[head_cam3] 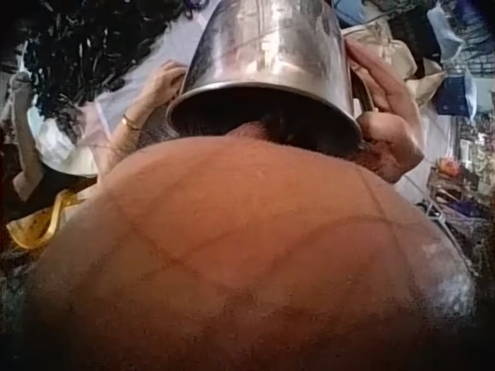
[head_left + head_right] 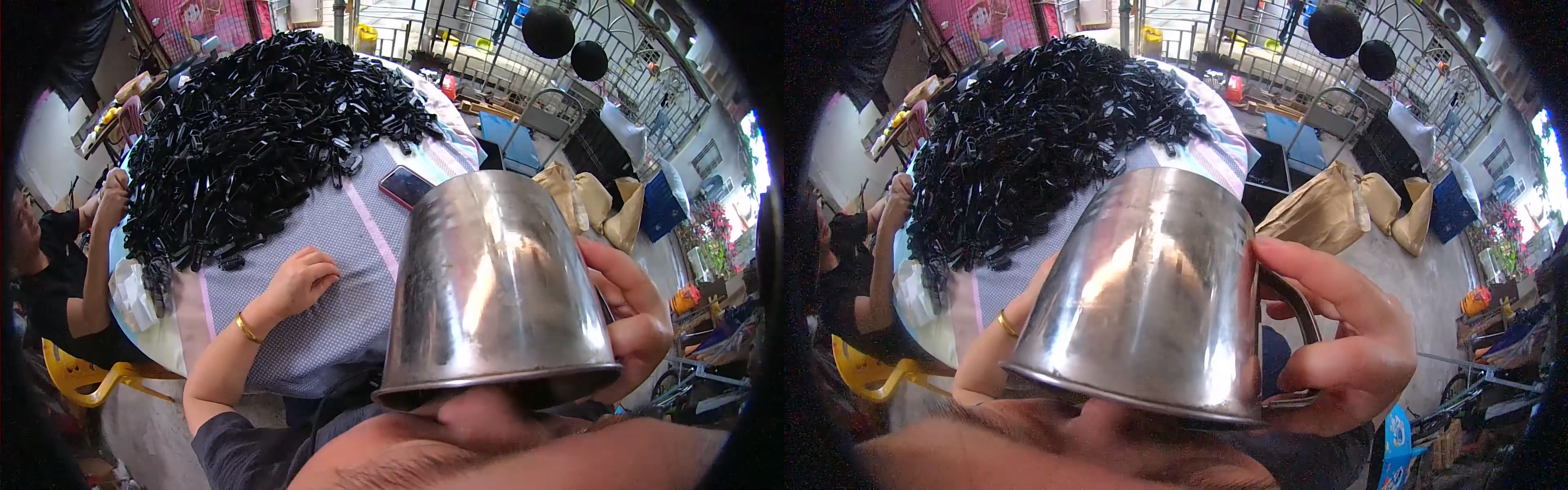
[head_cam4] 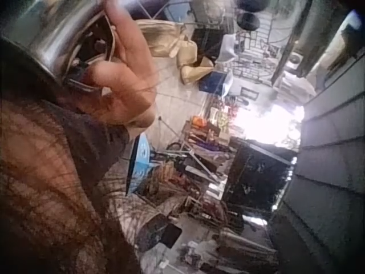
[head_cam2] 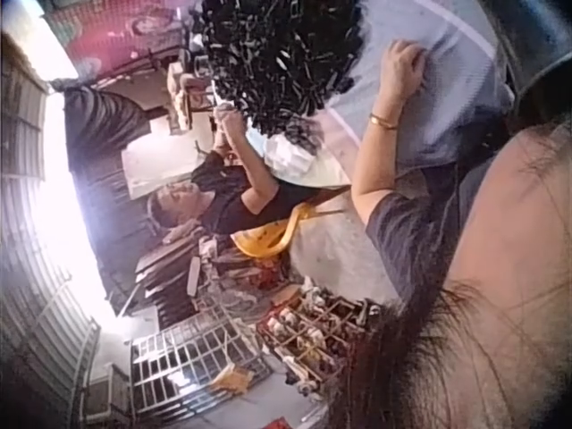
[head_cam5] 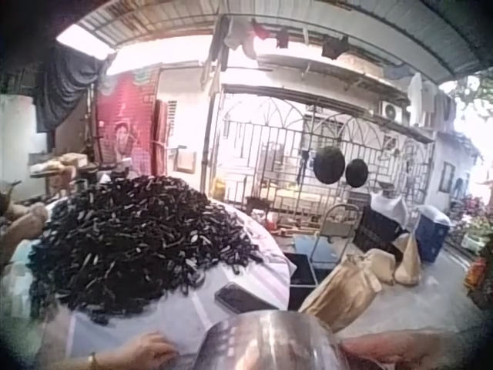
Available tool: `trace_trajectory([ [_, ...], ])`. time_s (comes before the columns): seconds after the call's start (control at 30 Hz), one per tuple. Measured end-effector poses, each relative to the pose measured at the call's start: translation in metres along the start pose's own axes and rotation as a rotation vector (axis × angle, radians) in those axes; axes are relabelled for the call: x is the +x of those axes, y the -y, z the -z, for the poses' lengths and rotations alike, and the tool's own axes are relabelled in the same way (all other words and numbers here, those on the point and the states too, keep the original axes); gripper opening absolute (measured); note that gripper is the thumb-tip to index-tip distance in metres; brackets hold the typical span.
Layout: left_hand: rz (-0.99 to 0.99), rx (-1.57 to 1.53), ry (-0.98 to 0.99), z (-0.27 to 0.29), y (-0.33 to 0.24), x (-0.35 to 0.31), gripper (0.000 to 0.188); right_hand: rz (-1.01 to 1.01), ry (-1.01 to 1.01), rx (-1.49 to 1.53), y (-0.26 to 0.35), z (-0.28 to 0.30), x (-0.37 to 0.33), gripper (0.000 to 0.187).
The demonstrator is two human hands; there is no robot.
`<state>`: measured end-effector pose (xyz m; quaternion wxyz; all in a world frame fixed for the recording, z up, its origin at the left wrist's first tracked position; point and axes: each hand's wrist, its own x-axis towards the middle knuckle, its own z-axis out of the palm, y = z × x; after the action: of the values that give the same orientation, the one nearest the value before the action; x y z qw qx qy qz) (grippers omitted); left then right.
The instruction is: Inspecting and sorting a large pile of black plastic clips on a table.
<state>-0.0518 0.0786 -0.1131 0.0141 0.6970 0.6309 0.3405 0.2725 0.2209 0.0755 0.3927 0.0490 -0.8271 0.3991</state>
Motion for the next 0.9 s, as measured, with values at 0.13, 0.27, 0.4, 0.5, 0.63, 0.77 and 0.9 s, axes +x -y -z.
trace_trajectory([
  [0.13, -0.003, 0.003, 0.002, 0.0, 0.0, -0.002, 0.009, 0.034, -0.02, 0.013, 0.001, -0.004, 0.0, 0.026],
  [0.27, -0.014, -0.011, -0.006, -0.003, 0.002, -0.002, 0.009, 0.008, -0.127, 0.072, 0.009, -0.003, 0.001, 0.025],
  [0.4, 0.008, 0.003, -0.017, -0.011, 0.007, -0.005, 0.009, -0.024, 0.303, -0.125, 0.007, 0.015, 0.019, 0.028],
  [0.5, 0.119, -0.224, 0.0, -0.01, 0.006, -0.004, 0.009, -0.067, 0.314, -0.046, -0.013, 0.014, 0.018, 0.029],
  [0.63, 0.102, -0.098, 0.023, -0.009, 0.011, -0.008, 0.009, -0.356, 0.218, 0.082, -0.046, 0.004, 0.02, 0.027],
  [0.77, 0.03, 0.008, 0.028, -0.005, 0.003, 0.003, 0.009, -0.711, -0.046, 0.295, -0.107, 0.024, 0.012, 0.034],
  [0.9, 0.025, 0.005, 0.03, -0.006, 0.004, 0.002, 0.01, -0.809, -0.27, 0.244, -0.182, 0.041, 0.03, 0.029],
])
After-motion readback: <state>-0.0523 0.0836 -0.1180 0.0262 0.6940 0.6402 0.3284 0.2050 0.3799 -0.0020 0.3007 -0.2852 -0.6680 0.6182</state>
